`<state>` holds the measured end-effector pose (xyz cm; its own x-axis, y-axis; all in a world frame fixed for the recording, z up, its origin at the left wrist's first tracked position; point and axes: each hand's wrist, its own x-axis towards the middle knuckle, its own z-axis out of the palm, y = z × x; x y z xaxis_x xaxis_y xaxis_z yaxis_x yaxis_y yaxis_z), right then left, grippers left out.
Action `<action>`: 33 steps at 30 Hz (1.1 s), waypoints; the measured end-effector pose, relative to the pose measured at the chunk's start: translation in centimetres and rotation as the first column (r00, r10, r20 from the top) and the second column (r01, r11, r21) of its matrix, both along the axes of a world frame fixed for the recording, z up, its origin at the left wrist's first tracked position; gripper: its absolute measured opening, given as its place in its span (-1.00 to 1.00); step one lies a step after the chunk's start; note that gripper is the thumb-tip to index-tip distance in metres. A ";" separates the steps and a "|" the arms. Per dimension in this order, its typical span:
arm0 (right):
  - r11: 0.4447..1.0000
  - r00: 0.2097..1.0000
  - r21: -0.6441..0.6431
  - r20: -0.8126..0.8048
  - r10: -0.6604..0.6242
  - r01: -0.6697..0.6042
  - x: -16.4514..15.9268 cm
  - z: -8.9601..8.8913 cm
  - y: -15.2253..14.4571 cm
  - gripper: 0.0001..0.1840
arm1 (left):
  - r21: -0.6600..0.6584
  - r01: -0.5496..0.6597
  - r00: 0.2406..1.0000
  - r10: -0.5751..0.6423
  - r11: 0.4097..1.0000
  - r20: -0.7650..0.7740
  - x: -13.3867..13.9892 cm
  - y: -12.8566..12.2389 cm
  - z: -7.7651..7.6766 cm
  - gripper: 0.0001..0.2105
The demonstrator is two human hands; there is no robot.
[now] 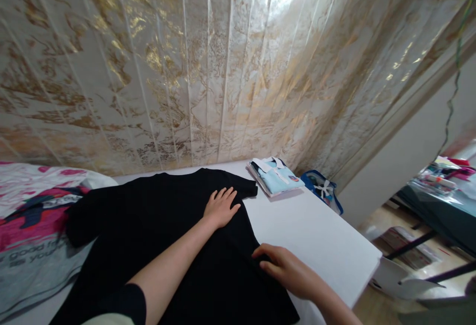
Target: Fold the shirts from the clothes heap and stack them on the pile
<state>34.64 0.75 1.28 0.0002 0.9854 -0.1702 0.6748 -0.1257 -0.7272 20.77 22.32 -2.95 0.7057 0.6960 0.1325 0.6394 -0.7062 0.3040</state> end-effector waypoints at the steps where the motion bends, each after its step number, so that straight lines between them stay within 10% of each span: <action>1: 0.999 1.000 -0.050 -0.001 -0.003 0.003 0.8 0.3 0.8 -0.76 | 0.001 0.009 1.000 -0.009 1.000 -0.001 -0.2 0.1 -0.1 -0.47; 7: 0.920 0.869 0.133 0.302 -0.392 0.369 5.0 0.8 11.5 -0.67 | -0.021 0.041 0.994 -0.038 0.999 0.106 -1.0 0.2 0.6 -0.58; 13: 0.876 0.802 0.195 0.353 -0.482 0.441 5.0 -0.5 19.5 -0.55 | 0.010 0.051 0.989 -0.052 0.999 0.136 -1.2 -0.1 0.4 -0.61; 22: 0.846 0.810 0.400 0.321 -0.490 0.353 5.5 -0.8 20.8 -0.64 | 0.017 -0.044 0.975 0.039 0.999 0.218 -1.3 -0.2 0.9 -0.61; 33: 0.893 0.777 0.304 0.450 -0.441 0.331 3.9 -1.6 20.1 -0.36 | 0.074 -0.079 0.996 0.077 0.994 0.034 -0.7 -0.2 -0.3 -0.50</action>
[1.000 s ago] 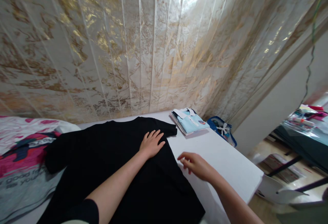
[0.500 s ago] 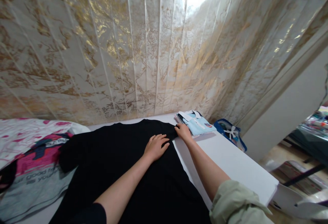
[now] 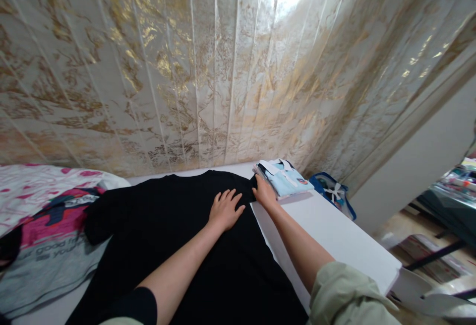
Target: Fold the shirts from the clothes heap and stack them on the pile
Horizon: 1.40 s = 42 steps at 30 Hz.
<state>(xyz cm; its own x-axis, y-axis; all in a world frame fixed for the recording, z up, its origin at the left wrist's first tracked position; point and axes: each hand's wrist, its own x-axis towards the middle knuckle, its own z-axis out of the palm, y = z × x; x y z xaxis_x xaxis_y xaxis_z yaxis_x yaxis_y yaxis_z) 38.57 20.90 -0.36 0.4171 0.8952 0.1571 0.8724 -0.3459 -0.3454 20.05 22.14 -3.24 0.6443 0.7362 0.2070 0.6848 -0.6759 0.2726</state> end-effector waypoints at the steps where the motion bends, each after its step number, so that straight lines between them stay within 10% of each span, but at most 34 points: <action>1: 1.000 0.999 -0.015 0.036 -0.011 0.011 -0.2 0.1 0.0 -0.34 | 0.000 0.000 1.000 0.000 1.000 0.002 0.0 0.0 0.0 -0.50; 18: 0.990 0.963 -0.108 0.265 -0.059 0.091 -1.4 0.3 1.5 -0.62 | -0.056 0.116 0.974 -0.103 0.992 0.203 -0.7 0.0 0.9 -0.69; 27: 0.968 0.987 -0.237 0.156 -0.042 0.078 0.1 2.3 3.2 -0.67 | -0.073 0.052 0.991 -0.042 0.996 0.126 -0.4 -0.3 1.0 -0.57; 42: 0.996 0.969 0.039 -0.233 0.086 -0.079 -1.1 4.7 3.6 -0.62 | -0.054 0.064 0.998 -0.065 0.996 -0.027 -0.1 -0.2 0.6 -0.36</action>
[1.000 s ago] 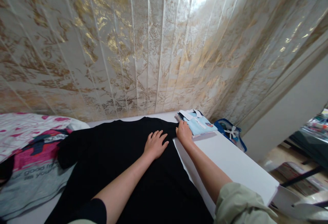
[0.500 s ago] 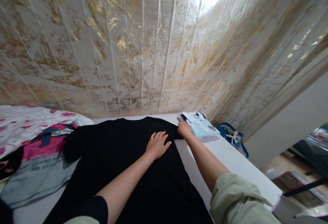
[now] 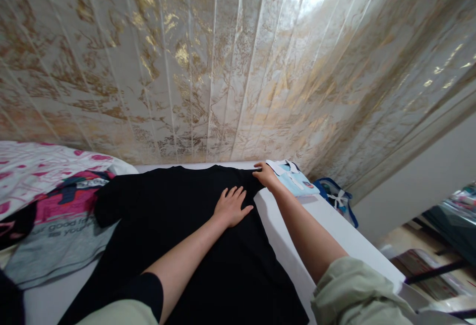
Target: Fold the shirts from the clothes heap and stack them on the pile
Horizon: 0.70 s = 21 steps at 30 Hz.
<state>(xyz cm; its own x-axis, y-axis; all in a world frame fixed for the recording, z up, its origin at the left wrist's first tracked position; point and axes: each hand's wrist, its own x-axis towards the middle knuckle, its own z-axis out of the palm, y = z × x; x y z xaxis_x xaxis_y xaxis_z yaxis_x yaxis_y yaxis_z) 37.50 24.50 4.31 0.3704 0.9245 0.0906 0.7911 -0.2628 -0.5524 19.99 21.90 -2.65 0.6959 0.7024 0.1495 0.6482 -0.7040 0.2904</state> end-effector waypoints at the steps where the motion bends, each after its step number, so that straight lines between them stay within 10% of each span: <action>1: 0.998 0.998 -0.001 -0.035 0.058 -0.058 -0.6 0.2 -0.1 -0.61 | 0.020 0.000 1.000 0.000 1.000 0.002 0.0 -0.1 0.0 -0.37; 8: 0.996 0.993 0.002 -0.078 0.089 -0.089 -0.2 1.6 -0.7 -0.67 | 0.000 -0.041 0.999 0.041 0.999 0.016 -0.2 -0.4 0.1 -0.42; 21: 0.970 0.970 0.013 0.019 0.241 -0.241 -2.5 -3.1 -6.8 -0.72 | -0.091 -0.054 0.997 0.060 0.994 0.054 0.1 0.0 -0.4 -0.44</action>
<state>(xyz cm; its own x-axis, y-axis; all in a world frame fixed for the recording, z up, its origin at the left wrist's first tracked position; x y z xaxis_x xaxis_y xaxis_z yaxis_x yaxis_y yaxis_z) 35.00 17.70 1.17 0.1349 0.9848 0.1095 0.8393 -0.0549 -0.5409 20.09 21.93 -3.09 0.6464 0.7530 0.1230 0.6671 -0.6361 0.3878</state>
